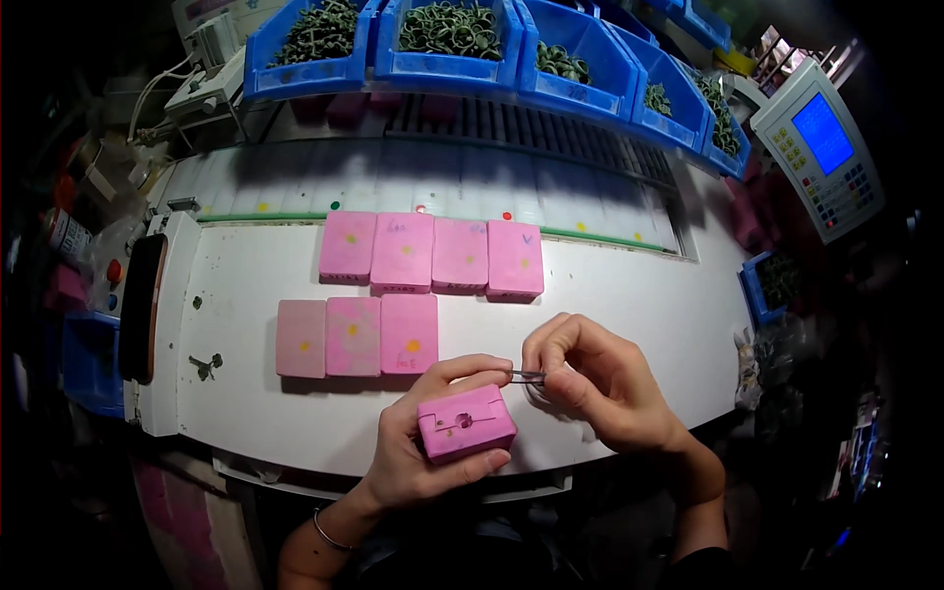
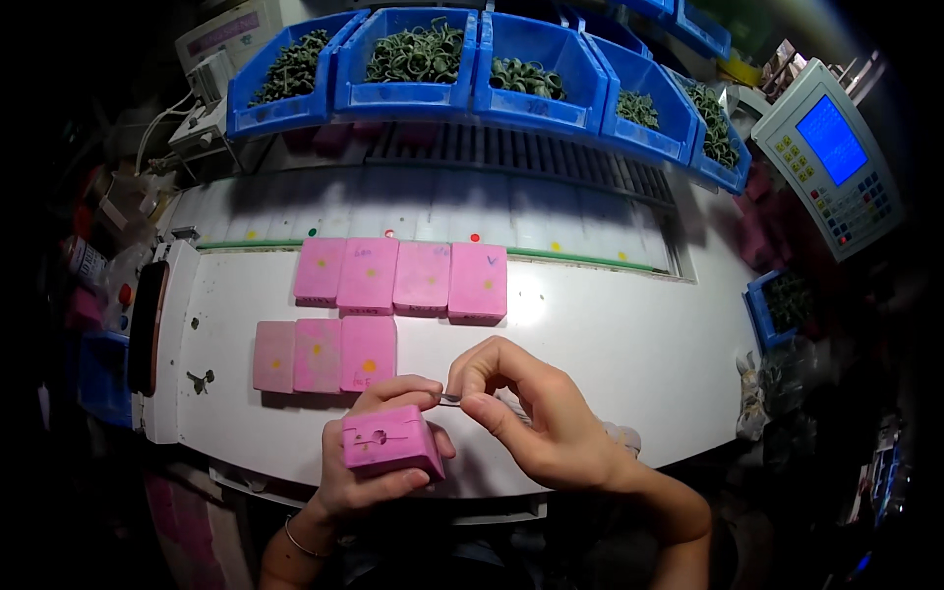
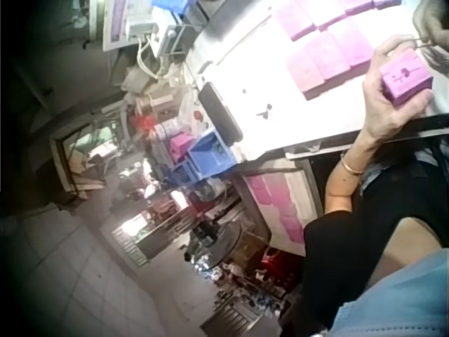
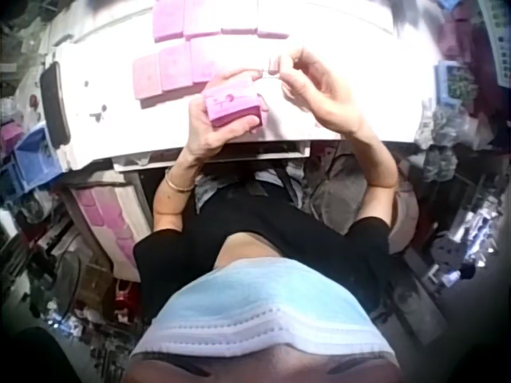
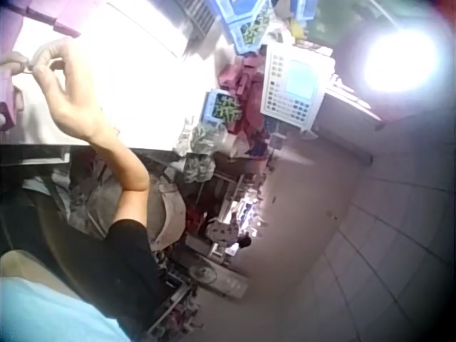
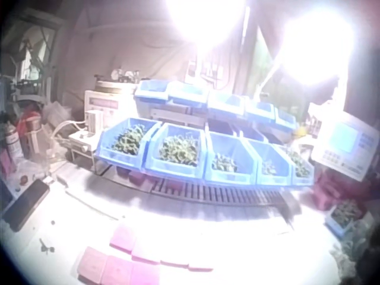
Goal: The person opens a pink rubber mold, removes cast wax patterns, wipes the interior with a cloth, reassembles the mold pieces, and secures them with a rubber band.
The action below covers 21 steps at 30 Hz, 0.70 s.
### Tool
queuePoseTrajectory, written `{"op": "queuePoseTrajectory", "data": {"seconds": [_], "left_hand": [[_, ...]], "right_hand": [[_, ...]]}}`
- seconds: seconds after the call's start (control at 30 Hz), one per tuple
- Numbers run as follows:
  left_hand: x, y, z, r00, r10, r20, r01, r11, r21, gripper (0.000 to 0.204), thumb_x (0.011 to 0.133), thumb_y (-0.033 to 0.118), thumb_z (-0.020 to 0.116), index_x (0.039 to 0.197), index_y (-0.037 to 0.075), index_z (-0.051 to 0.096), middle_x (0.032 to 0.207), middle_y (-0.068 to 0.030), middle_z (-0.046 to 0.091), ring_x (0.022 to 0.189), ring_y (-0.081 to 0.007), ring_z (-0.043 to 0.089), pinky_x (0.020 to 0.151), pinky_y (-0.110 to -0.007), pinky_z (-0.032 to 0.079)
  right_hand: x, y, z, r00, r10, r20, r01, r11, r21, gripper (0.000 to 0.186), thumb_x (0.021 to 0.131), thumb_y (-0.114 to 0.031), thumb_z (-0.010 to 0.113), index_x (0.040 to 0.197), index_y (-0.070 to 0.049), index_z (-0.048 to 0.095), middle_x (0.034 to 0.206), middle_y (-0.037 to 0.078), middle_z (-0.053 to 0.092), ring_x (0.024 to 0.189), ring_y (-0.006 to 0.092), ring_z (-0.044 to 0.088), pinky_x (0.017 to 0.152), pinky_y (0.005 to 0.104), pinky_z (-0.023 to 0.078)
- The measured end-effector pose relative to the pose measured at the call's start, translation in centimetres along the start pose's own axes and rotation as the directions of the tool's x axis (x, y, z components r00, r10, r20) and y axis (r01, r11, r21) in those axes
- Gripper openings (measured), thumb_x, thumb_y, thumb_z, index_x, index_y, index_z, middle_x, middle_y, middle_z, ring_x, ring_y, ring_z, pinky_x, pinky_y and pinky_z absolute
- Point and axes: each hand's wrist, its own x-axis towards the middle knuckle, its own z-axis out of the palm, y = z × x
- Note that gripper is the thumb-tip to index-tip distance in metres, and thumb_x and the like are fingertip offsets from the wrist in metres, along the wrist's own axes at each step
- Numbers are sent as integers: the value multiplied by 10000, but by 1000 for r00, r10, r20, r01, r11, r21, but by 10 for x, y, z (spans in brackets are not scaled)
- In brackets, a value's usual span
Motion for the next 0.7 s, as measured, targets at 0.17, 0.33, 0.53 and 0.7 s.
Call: {"op": "queuePoseTrajectory", "data": {"seconds": [0.17,0.33,0.53,0.7], "left_hand": [[2,-1,7,994,99,49,-110,937,332,554,689,29,769,1181,-80,537,1211,-134,510,1033,-188,571,899,-303,456],[7,6,10,974,46,224,-114,948,297,458,699,95,786,1106,-22,610,1144,-129,558,1046,-209,577,891,-297,462],[6,14,7,967,-226,121,204,964,169,629,718,101,782,1260,5,477,1138,-89,572,1065,-155,544,929,-279,423],[3,20,-5,920,-391,-5,390,917,79,574,710,133,795,1195,3,519,1034,-55,606,950,-116,571,832,-254,460]], "right_hand": [[-4,4,6,992,-109,-68,122,965,234,130,924,-91,520,956,-2,431,823,157,586,768,183,570,713,293,475],[0,6,11,836,-518,-184,384,790,-478,343,898,43,493,1218,67,372,975,273,632,932,294,642,771,343,520],[-2,27,12,952,-151,-266,208,958,198,137,817,92,601,880,27,498,1056,274,609,1031,294,614,889,373,530],[-14,21,5,989,51,-139,-18,973,232,276,797,74,639,1067,86,581,1146,225,591,1072,269,591,948,373,492]]}}
